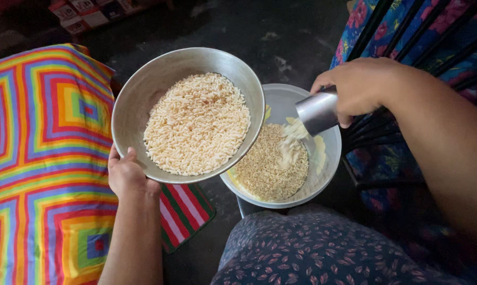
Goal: The person scoops uncooked rice from a large metal bowl into a plastic bowl using a metal cup. The person repeatedly scoops and pours until the metal bowl is nearly empty.
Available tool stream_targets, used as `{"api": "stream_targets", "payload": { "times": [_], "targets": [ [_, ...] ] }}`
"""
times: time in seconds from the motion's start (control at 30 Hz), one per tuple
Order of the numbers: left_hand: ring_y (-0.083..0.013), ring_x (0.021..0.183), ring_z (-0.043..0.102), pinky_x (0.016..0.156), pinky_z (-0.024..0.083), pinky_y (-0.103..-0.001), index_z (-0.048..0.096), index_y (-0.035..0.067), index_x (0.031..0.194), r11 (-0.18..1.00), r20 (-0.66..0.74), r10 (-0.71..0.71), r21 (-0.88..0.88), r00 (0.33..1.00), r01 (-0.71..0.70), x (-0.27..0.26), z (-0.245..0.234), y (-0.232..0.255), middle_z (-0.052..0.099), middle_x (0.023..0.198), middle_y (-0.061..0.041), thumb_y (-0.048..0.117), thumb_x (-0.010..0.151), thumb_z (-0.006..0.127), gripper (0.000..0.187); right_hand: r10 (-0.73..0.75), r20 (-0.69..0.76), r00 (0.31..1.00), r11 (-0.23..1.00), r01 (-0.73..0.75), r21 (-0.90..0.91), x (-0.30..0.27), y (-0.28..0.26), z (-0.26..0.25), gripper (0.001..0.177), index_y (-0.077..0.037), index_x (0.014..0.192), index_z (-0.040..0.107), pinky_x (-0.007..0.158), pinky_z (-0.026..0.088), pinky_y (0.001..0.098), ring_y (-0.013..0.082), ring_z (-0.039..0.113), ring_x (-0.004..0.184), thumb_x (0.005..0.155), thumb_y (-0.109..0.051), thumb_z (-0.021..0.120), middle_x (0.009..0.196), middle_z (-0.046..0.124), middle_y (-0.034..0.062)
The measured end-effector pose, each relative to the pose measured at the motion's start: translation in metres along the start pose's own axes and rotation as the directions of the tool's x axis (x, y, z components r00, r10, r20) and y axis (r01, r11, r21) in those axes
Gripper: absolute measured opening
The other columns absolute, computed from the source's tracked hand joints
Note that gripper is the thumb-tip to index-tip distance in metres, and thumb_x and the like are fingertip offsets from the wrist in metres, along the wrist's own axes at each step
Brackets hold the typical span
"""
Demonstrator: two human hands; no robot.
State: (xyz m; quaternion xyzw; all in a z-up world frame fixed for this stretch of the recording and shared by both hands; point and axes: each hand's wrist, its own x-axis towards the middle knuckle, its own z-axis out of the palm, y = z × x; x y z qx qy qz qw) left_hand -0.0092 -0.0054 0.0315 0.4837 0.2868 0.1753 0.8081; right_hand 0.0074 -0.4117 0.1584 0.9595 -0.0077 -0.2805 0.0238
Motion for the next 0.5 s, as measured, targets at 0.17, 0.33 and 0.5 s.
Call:
{"api": "stream_targets", "payload": {
  "times": [0.17, 0.33, 0.5],
  "targets": [
    [-0.0373, 0.116, 0.071, 0.096, 0.064, -0.052, 0.046, 0.004, 0.141, 0.999, 0.051, 0.018, -0.034, 0.999, -0.016, -0.001, -0.001, 0.0, 0.061, 0.135, -0.023, -0.006, 0.099, 0.038, 0.044, 0.071, -0.049, 0.996, 0.985, -0.078, -0.156, -0.008, -0.001, -0.003, 0.088, -0.044, 0.14, 0.06, 0.103, 0.049, 0.0499, 0.0238, 0.063, 0.126, 0.063, -0.018, 0.093, 0.132, 0.069, -0.0051],
    [-0.0373, 0.115, 0.071, 0.095, 0.062, -0.052, 0.046, 0.005, 0.14, 1.0, 0.015, 0.012, -0.018, 1.0, -0.012, -0.002, -0.001, -0.001, 0.061, 0.134, -0.023, -0.006, 0.098, 0.039, 0.045, 0.067, -0.131, 0.989, 0.968, -0.096, -0.23, -0.016, -0.01, -0.007, 0.092, -0.044, 0.141, 0.058, 0.102, 0.048, 0.0517, 0.026, 0.062, 0.126, 0.06, -0.022, 0.094, 0.131, 0.069, -0.0013],
    [-0.0341, 0.113, 0.072, 0.097, 0.065, -0.048, 0.05, 0.004, 0.139, 0.998, 0.022, 0.064, 0.006, 0.998, -0.065, 0.0, -0.005, -0.007, 0.064, 0.133, -0.02, -0.009, 0.097, 0.042, 0.044, -0.12, -0.111, 0.987, 0.993, 0.117, -0.033, -0.018, -0.023, -0.024, 0.089, -0.035, 0.147, 0.056, 0.098, 0.053, 0.0432, 0.0266, 0.068, 0.118, 0.065, -0.023, 0.09, 0.129, 0.072, 0.0035]
  ]
}}
